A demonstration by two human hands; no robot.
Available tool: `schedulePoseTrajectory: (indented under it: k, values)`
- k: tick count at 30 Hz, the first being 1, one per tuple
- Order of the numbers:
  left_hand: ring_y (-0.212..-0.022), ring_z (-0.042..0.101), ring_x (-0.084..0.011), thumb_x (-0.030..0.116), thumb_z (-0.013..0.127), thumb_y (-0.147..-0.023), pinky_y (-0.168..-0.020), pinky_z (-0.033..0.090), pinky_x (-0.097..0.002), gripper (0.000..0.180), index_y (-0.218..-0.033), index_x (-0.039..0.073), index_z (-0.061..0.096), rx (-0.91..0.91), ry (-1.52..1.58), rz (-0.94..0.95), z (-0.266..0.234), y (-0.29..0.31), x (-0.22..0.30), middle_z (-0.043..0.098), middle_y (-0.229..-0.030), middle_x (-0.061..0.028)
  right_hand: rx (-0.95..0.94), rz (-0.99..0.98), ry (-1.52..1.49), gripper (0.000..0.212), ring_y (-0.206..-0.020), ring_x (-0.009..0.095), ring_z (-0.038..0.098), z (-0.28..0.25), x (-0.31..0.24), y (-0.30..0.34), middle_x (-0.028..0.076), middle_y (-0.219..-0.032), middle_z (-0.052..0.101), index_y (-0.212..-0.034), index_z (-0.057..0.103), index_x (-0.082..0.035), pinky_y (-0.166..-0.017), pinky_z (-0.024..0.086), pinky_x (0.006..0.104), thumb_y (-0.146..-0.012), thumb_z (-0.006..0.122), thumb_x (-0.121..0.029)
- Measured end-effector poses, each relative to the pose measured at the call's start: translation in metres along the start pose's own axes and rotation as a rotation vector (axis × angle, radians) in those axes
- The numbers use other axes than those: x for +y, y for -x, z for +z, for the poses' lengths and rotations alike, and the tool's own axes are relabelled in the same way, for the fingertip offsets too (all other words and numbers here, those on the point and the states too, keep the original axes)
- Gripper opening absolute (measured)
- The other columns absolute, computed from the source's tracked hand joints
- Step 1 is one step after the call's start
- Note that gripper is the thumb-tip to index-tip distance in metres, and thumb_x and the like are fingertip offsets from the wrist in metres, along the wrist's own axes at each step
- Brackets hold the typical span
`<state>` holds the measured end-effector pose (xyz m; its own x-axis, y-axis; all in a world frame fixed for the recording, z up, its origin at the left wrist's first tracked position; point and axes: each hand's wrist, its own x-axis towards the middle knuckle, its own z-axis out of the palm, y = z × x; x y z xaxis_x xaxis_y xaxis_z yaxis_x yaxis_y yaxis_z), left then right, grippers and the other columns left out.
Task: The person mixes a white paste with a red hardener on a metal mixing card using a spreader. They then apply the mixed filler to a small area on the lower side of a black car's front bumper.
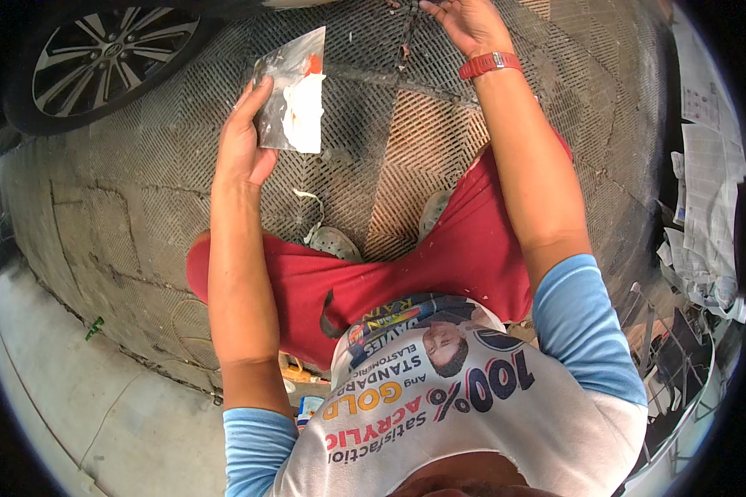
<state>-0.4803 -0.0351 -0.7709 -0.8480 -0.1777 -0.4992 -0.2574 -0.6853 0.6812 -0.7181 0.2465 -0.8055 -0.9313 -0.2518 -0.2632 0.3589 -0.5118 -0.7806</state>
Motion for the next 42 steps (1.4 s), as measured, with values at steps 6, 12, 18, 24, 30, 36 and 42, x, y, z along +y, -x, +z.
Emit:
schedulePoseTrajectory:
  k: [6,12,18,24,30,36,42]
  values:
    - [-0.104,0.077,-0.0216,0.019,0.066,-0.106,-0.091,0.065,-0.0358,0.031,-0.129,-0.002,0.064,0.011,-0.004,-0.021,-0.003,-0.004,0.000,0.075,-0.121,-0.0154,-0.108,-0.090,0.056,0.028,-0.099,0.020,0.072,0.016,0.002,0.006,0.008,-0.109,0.074,-0.122,0.067,-0.003,-0.087,0.061,0.0411,-0.094,0.064,0.004]
    - [-0.105,0.076,-0.0212,0.019,0.065,-0.107,-0.094,0.064,-0.0356,0.031,-0.128,-0.003,0.064,0.039,0.015,0.001,-0.011,-0.005,0.001,0.075,-0.120,-0.0145,-0.220,-0.192,0.128,0.036,-0.105,0.019,0.070,0.038,-0.001,0.015,0.007,-0.122,0.071,-0.131,0.061,-0.001,-0.089,0.060,0.0375,-0.095,0.062,0.003]
    - [-0.104,0.076,-0.0218,0.019,0.065,-0.107,-0.092,0.065,-0.0358,0.031,-0.128,-0.003,0.064,0.025,0.008,0.012,-0.016,-0.009,0.000,0.075,-0.120,-0.0149,-0.266,-0.225,0.191,0.029,-0.096,0.018,0.069,0.038,0.006,0.006,0.007,-0.110,0.071,-0.124,0.064,0.000,-0.089,0.056,0.0355,-0.095,0.064,0.002]
    - [-0.103,0.077,-0.0224,0.018,0.066,-0.106,-0.090,0.065,-0.0355,0.031,-0.128,-0.004,0.064,0.045,0.021,0.017,-0.014,-0.007,0.002,0.075,-0.119,-0.0157,-0.323,-0.256,0.258,0.025,-0.087,0.018,0.068,0.034,0.007,-0.010,0.006,-0.099,0.072,-0.117,0.067,0.001,-0.084,0.054,0.0327,-0.093,0.063,0.004]
    - [-0.104,0.077,-0.0226,0.017,0.067,-0.105,-0.090,0.066,-0.0349,0.032,-0.128,-0.005,0.063,0.058,0.034,0.039,-0.015,-0.003,0.002,0.074,-0.120,-0.0170,-0.268,-0.236,0.189,0.021,-0.085,0.017,0.066,0.050,0.005,-0.003,0.006,-0.098,0.071,-0.112,0.068,0.001,-0.083,0.053,0.0329,-0.092,0.062,0.005]
    - [-0.103,0.077,-0.0224,0.017,0.067,-0.105,-0.089,0.066,-0.0344,0.032,-0.127,-0.006,0.063,0.032,0.028,0.033,-0.016,-0.003,0.004,0.075,-0.119,-0.0176,-0.313,-0.242,0.255,0.024,-0.088,0.017,0.065,0.036,0.009,-0.014,0.007,-0.102,0.071,-0.115,0.067,0.002,-0.085,0.054,0.0333,-0.091,0.063,0.006]
    - [-0.103,0.077,-0.0221,0.017,0.066,-0.106,-0.089,0.066,-0.0342,0.031,-0.128,-0.005,0.064,0.034,0.033,0.046,-0.019,-0.005,0.003,0.075,-0.119,-0.0164,-0.259,-0.319,0.265,0.028,-0.092,0.016,0.066,0.050,0.011,-0.004,0.006,-0.105,0.072,-0.118,0.067,0.003,-0.085,0.054,0.0327,-0.090,0.063,0.005]
